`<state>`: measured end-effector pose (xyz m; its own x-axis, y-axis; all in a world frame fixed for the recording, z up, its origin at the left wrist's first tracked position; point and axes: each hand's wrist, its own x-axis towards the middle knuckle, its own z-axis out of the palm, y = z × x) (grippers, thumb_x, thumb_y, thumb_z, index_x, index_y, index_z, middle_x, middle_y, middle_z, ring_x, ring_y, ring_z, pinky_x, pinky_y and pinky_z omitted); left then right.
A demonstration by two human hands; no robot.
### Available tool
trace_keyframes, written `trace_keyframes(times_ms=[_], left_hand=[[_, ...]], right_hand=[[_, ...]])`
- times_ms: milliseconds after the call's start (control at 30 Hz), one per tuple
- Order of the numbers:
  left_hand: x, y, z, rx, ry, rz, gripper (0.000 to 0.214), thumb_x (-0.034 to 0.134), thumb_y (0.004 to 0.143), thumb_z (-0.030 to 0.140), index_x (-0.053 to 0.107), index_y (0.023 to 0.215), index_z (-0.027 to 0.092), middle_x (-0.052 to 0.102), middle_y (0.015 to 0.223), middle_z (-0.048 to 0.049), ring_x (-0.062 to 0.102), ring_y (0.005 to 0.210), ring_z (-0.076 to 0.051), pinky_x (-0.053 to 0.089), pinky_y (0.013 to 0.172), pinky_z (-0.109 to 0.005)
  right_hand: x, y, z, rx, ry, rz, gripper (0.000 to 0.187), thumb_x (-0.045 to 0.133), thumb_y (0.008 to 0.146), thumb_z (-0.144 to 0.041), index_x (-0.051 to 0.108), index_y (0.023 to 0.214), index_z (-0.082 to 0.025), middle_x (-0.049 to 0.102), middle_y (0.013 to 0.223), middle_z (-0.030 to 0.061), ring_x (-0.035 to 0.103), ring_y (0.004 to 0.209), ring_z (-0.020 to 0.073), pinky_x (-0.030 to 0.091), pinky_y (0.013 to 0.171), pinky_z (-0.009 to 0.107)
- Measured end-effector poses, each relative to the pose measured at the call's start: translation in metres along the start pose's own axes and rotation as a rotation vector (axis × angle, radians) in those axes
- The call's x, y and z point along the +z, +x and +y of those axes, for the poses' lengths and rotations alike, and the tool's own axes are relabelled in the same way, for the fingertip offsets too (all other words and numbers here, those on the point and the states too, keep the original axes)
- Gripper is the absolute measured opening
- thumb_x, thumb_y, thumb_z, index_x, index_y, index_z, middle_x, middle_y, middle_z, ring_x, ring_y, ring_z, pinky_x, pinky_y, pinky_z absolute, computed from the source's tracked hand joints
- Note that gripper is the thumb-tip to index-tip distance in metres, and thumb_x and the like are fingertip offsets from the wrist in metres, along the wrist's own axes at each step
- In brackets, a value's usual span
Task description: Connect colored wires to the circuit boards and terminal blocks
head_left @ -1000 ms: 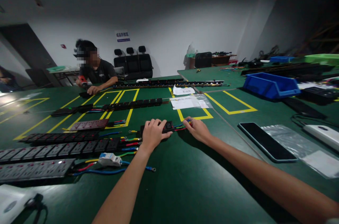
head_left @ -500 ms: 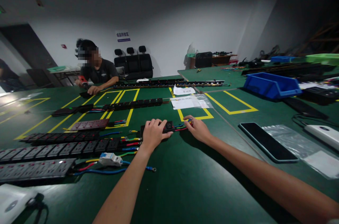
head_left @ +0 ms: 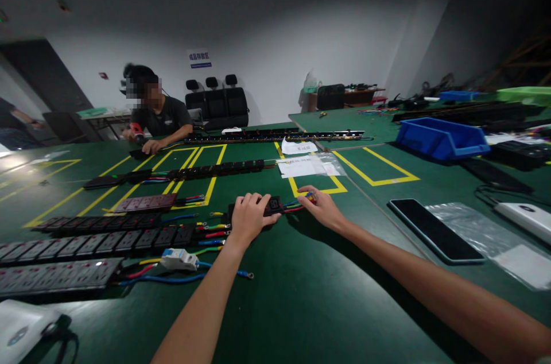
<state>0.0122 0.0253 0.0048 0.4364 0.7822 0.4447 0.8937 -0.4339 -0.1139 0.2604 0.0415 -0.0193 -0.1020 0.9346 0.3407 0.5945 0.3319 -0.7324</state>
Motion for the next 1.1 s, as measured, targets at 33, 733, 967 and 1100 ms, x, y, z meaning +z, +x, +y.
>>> trace_keyframes(times_ms=[33,733,967,1100], left_hand=[[0.0001,0.0000,-0.0002,-0.010,-0.006,0.008,0.055,0.059,0.090,0.062,0.062,0.127,0.022,0.068,0.111,-0.0097,0.057,0.101,-0.028,0.037,0.083,-0.041],[-0.0018,-0.0006,0.0007,-0.027,-0.086,0.064,0.061,0.054,0.090,0.067,0.063,0.128,0.019,0.067,0.114,-0.0106,0.058,0.103,-0.028,0.039,0.085,-0.041],[-0.0008,0.0001,0.0011,-0.015,-0.082,0.043,0.060,0.054,0.090,0.067,0.063,0.129,0.021,0.067,0.113,-0.0109,0.057,0.103,-0.028,0.039,0.086,-0.041],[-0.0011,0.0004,0.0022,0.002,-0.072,0.041,0.059,0.055,0.090,0.066,0.063,0.128,0.021,0.067,0.113,-0.0110,0.057,0.103,-0.029,0.039,0.085,-0.041]], right_hand=[[-0.0007,0.0004,0.0004,0.000,0.049,0.014,0.042,0.053,0.091,-0.053,0.067,0.111,-0.019,0.070,0.085,0.0040,0.063,0.075,0.0200,0.046,0.070,0.031],[-0.0051,-0.0010,-0.0036,0.063,0.396,0.008,0.047,0.054,0.089,-0.062,0.065,0.108,-0.020,0.054,0.069,-0.0020,0.049,0.061,0.0145,0.039,0.053,0.026],[-0.0017,-0.0002,-0.0005,0.070,0.355,0.054,0.055,0.039,0.095,-0.064,0.065,0.113,-0.018,0.044,0.063,-0.0038,0.042,0.054,0.0135,0.035,0.049,0.025],[0.0019,-0.0003,0.0030,0.071,0.348,0.064,0.054,0.039,0.095,-0.061,0.065,0.115,-0.019,0.047,0.064,-0.0032,0.044,0.055,0.0144,0.037,0.051,0.026]])
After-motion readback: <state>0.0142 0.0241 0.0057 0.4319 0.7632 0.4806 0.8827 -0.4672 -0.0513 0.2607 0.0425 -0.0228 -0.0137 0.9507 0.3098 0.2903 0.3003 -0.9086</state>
